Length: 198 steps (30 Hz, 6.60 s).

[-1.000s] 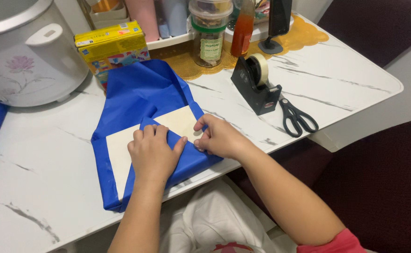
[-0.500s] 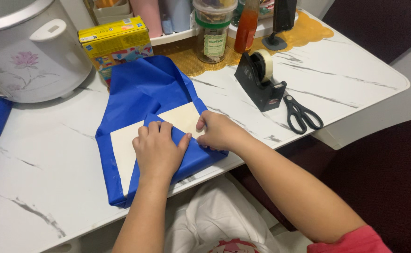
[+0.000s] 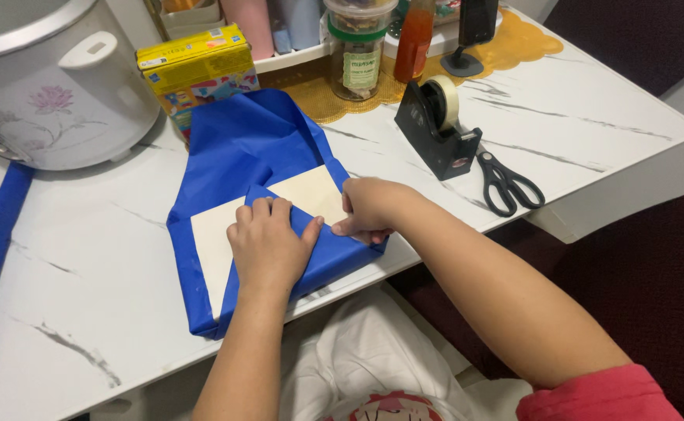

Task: The person wraps a white rectangular box with blue wrapping paper. They fold the paper around the box, secure it with clear tape, and trim excess paper with scissors.

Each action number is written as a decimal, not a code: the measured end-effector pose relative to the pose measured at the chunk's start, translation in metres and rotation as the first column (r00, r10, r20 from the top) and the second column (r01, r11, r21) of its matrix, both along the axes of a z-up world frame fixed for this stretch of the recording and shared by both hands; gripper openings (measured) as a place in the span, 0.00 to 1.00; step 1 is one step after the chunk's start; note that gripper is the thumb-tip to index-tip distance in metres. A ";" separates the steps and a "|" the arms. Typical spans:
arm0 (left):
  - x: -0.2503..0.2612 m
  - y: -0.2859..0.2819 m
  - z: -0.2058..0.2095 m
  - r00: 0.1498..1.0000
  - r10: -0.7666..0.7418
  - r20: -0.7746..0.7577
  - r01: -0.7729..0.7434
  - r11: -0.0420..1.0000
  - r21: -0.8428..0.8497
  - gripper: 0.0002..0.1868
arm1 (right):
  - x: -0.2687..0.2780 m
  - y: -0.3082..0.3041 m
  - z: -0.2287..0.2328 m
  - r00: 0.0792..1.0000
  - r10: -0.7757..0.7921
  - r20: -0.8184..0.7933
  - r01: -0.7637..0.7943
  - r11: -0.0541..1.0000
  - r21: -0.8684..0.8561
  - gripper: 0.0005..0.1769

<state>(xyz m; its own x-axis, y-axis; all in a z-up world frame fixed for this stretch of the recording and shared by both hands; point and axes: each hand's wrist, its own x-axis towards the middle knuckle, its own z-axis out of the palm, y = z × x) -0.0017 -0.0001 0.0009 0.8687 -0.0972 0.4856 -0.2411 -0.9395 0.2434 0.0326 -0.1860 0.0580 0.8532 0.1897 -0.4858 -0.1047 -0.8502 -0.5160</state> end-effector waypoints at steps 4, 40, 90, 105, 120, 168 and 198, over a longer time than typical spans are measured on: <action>0.001 0.000 -0.001 0.998 -0.016 0.060 0.017 1.000 -0.013 0.29 | 0.003 -0.010 -0.002 0.998 0.042 -0.042 -0.040 0.999 0.034 0.28; -0.002 0.004 -0.002 0.998 -0.050 0.036 0.047 0.997 0.066 0.24 | 0.026 -0.182 -0.043 0.312 -0.632 0.709 0.419 0.762 0.494 0.16; -0.004 0.012 -0.004 0.994 -0.111 0.022 0.109 0.991 0.080 0.25 | 0.033 -0.216 -0.104 0.570 -0.780 0.260 0.302 0.493 0.816 0.06; -0.003 0.015 -0.008 0.992 -0.123 0.027 0.121 0.991 0.050 0.25 | -0.035 -0.166 -0.054 0.572 -0.643 0.509 0.245 0.727 0.642 0.10; 0.000 0.020 -0.014 0.989 -0.137 0.063 0.145 0.976 -0.160 0.14 | -0.028 -0.016 -0.033 0.884 -0.225 0.411 -0.046 0.831 0.554 0.25; 0.001 0.015 -0.007 0.993 -0.081 -0.086 0.059 0.970 -0.237 0.32 | 0.074 0.049 -0.035 0.955 0.181 0.235 -0.127 0.966 -0.225 0.32; 0.005 0.025 -0.018 0.988 -0.150 0.028 0.151 0.929 -0.337 0.22 | -0.046 -0.047 -0.055 0.655 -0.393 0.645 0.031 0.867 0.497 0.12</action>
